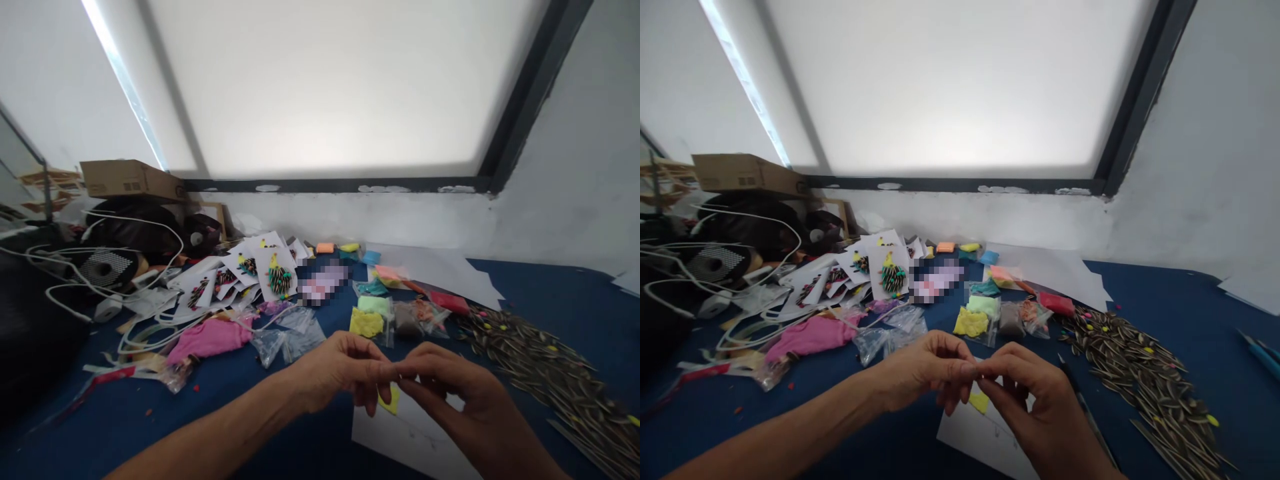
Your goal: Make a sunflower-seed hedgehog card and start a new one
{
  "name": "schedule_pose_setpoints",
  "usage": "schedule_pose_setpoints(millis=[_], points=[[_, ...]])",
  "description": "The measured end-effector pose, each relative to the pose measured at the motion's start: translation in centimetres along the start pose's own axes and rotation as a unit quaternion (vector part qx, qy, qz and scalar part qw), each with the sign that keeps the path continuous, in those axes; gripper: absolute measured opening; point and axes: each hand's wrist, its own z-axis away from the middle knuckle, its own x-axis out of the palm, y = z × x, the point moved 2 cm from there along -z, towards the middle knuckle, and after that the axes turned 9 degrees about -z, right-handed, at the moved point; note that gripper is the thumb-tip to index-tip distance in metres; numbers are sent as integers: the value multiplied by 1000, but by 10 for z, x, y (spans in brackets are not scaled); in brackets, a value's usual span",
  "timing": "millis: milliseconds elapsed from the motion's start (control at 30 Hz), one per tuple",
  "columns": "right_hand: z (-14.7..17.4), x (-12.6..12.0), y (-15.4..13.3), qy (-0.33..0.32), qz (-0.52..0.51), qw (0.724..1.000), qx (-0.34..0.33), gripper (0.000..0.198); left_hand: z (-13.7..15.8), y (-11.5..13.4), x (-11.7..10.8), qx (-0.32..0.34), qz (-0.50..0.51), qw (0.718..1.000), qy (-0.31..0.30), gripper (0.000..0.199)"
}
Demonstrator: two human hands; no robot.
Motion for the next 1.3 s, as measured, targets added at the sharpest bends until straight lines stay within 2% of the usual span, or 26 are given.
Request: schedule_pose_setpoints(millis=[133, 200, 600, 767, 933, 1167, 1300], points=[[5, 3, 6, 18, -27, 998, 47, 18, 1, -7, 1, -5, -20, 1000, 0, 29], [7, 5, 9, 7, -32, 998, 58, 18, 2, -8, 3, -6, -34, 999, -4, 30], [10, 7, 6, -21, 72, 997, -18, 19, 4, -5, 3, 0, -99, 995, 0, 36], [10, 10, 6, 4, 110, 994, 19, 23, 4, -6, 5, 2, -122, 992, 13, 27], [10, 3, 17, 29, 129, 990, 43, 20, -2, -12, -4, 2, -129, 990, 58, 22], [15, 7, 24, 4, 146, 989, 32, 14, -10, -19, -20, 37, -140, 979, 142, 20], [18, 13, 25, -23, 175, 984, 20, 15, -9, -23, -23, 113, -225, 943, 217, 9]])
